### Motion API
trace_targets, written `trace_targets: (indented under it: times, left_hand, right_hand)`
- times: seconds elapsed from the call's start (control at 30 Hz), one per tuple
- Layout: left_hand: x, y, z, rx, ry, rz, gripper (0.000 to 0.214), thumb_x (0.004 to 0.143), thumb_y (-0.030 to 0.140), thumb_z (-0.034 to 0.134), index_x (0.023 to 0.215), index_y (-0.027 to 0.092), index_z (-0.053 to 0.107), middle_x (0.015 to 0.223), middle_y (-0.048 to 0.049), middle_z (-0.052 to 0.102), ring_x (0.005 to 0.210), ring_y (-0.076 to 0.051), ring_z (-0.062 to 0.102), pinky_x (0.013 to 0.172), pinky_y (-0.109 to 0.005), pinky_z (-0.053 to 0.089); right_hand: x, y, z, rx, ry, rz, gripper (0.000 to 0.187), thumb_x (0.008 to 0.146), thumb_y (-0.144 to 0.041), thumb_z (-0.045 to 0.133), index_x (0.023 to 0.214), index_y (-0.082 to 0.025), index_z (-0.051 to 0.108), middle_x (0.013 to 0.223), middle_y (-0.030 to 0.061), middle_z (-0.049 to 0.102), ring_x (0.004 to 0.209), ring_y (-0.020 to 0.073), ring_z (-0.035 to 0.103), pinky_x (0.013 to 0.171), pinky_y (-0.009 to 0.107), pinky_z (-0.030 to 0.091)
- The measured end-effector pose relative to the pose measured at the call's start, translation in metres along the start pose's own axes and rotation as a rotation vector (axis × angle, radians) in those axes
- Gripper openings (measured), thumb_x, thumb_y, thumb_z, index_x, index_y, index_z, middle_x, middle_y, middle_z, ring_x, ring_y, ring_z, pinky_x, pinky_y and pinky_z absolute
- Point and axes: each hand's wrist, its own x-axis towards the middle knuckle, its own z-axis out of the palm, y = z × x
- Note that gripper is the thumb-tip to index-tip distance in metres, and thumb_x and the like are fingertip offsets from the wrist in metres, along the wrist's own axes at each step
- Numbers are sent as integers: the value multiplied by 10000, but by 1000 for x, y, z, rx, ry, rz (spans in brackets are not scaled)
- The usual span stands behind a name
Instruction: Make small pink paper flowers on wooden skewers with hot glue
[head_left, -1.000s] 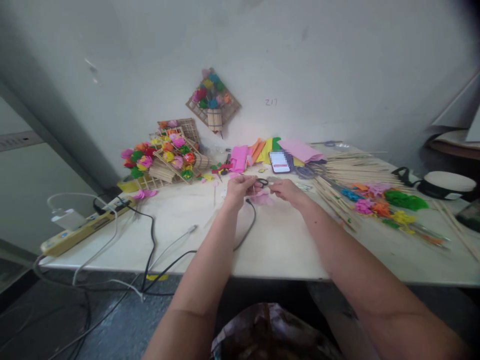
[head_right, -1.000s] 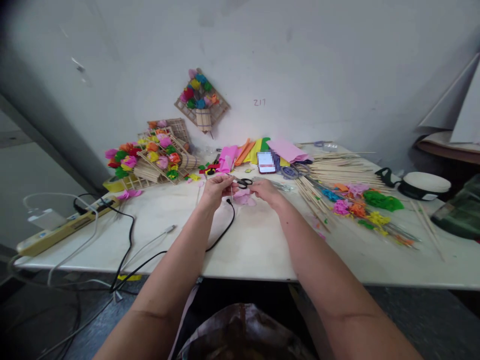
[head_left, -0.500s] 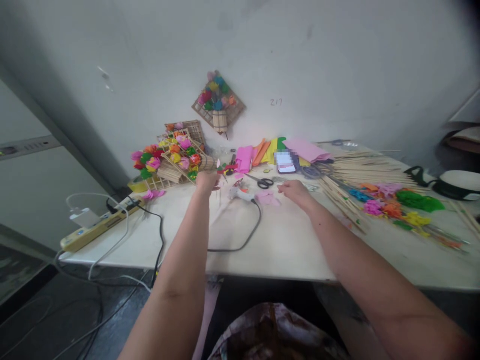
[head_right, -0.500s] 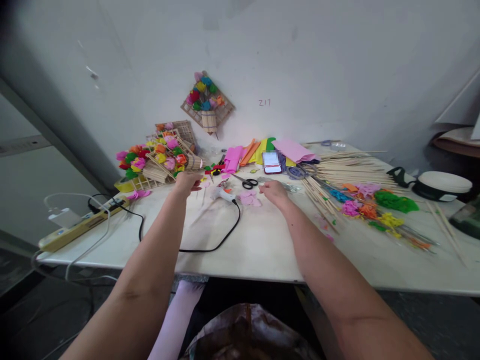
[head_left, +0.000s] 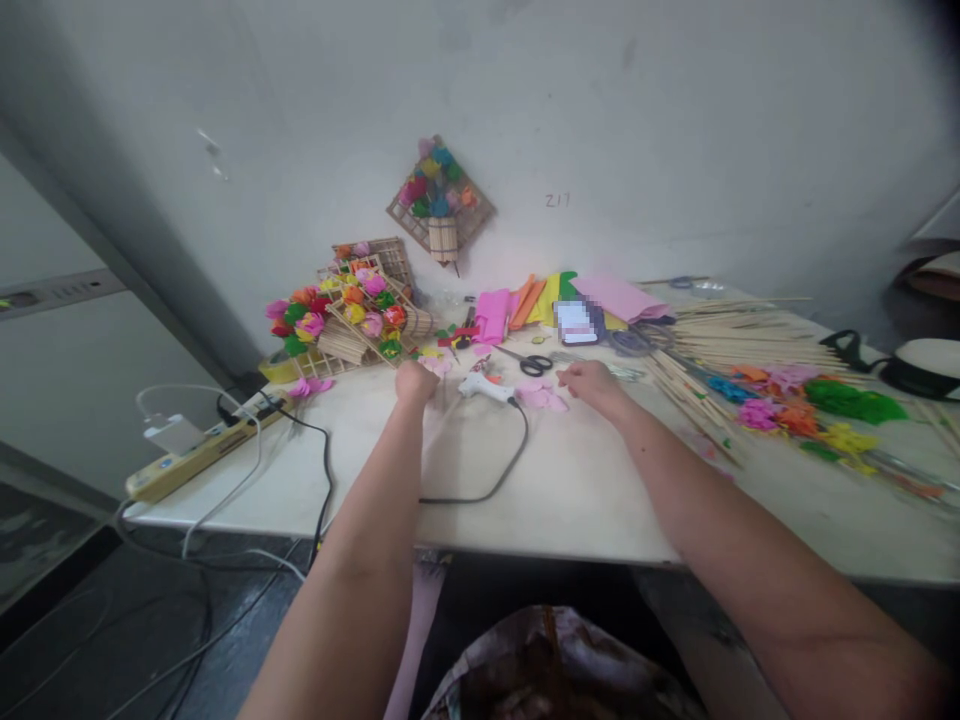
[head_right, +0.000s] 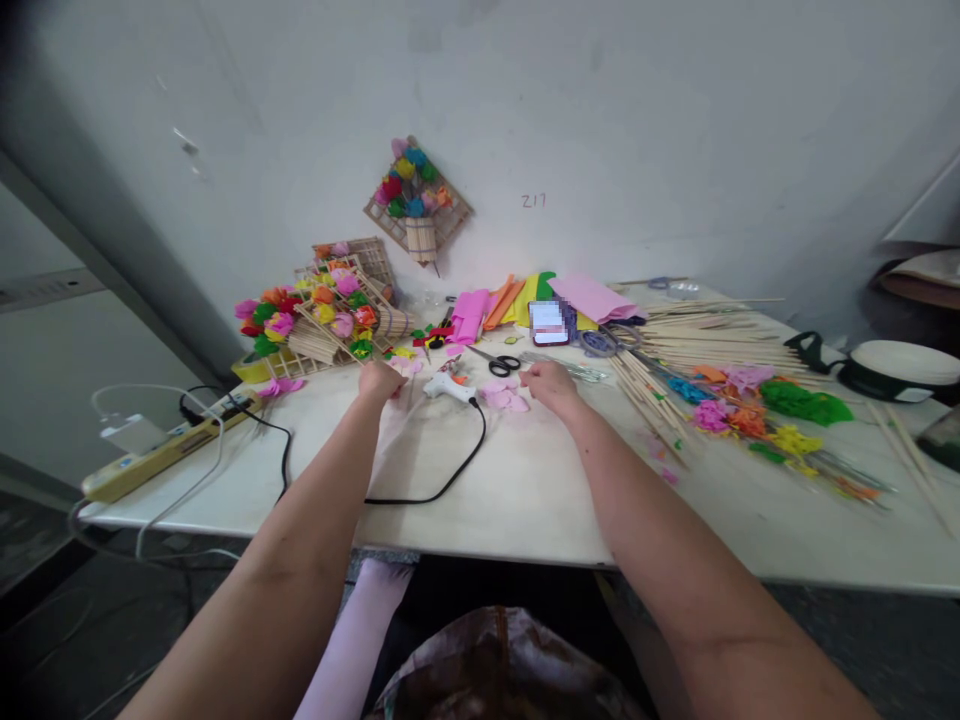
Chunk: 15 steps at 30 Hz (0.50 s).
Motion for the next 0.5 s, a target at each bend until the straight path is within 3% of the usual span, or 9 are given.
trace_targets:
  times: [0.27,0.5]
  left_hand:
    - [-8,4,-3,48,45,-41,374,669,229,621,1026,118,608,1060,-192,632,1009,-283,596,789,-337,486]
    - [-13,16,-16,70,63,20,338,674,242,588,986,121,635,972,-183,656,1004,-289,592,798,-346,475]
  right_hand:
    - [1,0,0,21,20,-31,260,761,-334,495,672,-143,648,504,-8,543,493,108,490,491,222,327]
    - [1,-3,-4,-20,79,-44,269,772,-343,499,666,-161,667,544,-1,598,548,127,542,504,231,325]
